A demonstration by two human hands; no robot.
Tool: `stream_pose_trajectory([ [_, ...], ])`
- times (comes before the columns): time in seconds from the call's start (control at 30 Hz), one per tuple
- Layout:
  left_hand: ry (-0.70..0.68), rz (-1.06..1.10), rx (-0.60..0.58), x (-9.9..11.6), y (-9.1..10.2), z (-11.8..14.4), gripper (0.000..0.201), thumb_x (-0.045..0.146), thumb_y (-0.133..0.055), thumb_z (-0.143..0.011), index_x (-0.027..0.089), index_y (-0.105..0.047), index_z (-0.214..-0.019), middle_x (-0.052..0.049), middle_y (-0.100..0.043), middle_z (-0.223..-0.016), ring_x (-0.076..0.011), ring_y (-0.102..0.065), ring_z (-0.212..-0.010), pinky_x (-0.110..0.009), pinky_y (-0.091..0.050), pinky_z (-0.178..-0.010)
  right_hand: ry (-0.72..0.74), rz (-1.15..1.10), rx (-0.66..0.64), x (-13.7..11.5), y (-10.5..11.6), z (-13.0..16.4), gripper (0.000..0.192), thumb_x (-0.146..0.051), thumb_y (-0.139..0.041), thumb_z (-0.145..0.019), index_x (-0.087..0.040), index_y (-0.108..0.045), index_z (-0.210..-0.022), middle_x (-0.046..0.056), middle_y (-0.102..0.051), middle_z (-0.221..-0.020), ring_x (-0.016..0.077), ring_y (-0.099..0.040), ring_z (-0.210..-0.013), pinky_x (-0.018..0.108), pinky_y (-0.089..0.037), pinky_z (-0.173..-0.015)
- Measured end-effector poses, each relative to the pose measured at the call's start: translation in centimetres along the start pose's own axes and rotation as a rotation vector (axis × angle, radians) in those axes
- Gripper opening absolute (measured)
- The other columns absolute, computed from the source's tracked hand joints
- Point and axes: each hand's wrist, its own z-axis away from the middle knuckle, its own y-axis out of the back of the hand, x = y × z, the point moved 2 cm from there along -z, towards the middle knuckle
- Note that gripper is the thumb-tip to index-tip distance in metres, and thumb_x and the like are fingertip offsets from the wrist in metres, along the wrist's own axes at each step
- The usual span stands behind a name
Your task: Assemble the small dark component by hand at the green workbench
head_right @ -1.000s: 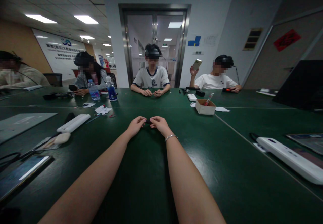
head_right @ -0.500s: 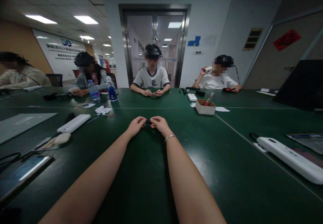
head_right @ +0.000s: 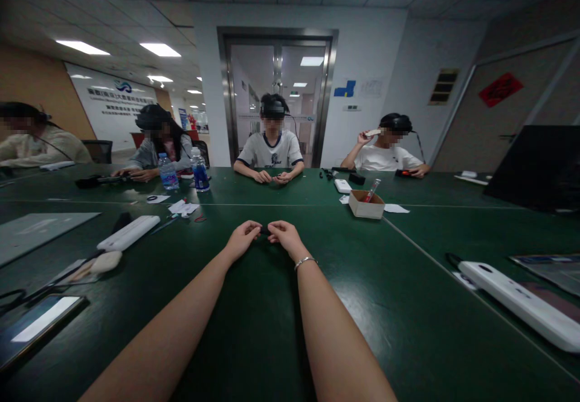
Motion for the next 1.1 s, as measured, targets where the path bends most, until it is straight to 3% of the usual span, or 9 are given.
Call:
stream_pose_trajectory([
  [0.37, -0.042, 0.056, 0.088, 0.9, 0.4, 0.6, 0.026, 0.036, -0.061, -0.074, 0.017, -0.064, -0.092, -0.004, -0.065, -0.084, -0.0161, -0.06, -0.078, -0.028, -0.046, -0.073, 0.101, 0.072, -0.155, 0.3, -0.1, 0.4, 0.036, -0.024, -0.074, -0.06, -0.015, -0.063, -0.093, -0.001, -0.061, -0.067, 0.0104, -0.058, -0.06, 0.023, -0.046, -0.058],
  [0.67, -0.008, 0.079, 0.006, 0.8, 0.0, 0.4, 0.028, 0.037, -0.065, -0.071, 0.015, -0.065, -0.089, -0.007, -0.067, -0.086, -0.0186, -0.062, -0.081, -0.032, -0.048, -0.077, 0.131, 0.252, -0.12, 0.9, -0.6, 0.0, 0.029, -0.022, -0.07, -0.064, -0.014, -0.063, -0.092, -0.004, -0.057, -0.057, 0.01, -0.053, -0.052, 0.021, -0.042, -0.05],
  [0.87, -0.006, 0.024, -0.024, 0.4, -0.1, 0.2, 0.029, 0.039, -0.063, -0.073, 0.016, -0.064, -0.091, -0.007, -0.067, -0.088, -0.0185, -0.062, -0.082, -0.031, -0.048, -0.077, 0.168, 0.344, -0.05, 0.9, -0.5, -0.1, 0.026, -0.027, -0.075, -0.061, -0.017, -0.066, -0.083, 0.0, -0.062, -0.074, 0.0108, -0.056, -0.054, 0.023, -0.044, -0.051],
  [1.1, -0.026, -0.029, -0.023, 0.6, -0.2, 0.3, 0.025, 0.039, -0.061, -0.075, 0.019, -0.062, -0.09, -0.004, -0.066, -0.086, -0.0169, -0.062, -0.079, -0.029, -0.047, -0.075, 0.205, 0.447, -0.002, 1.1, -0.6, -0.5, 0.019, -0.028, -0.074, -0.061, -0.017, -0.063, -0.073, -0.001, -0.058, -0.07, 0.0113, -0.055, -0.057, 0.023, -0.044, -0.053],
])
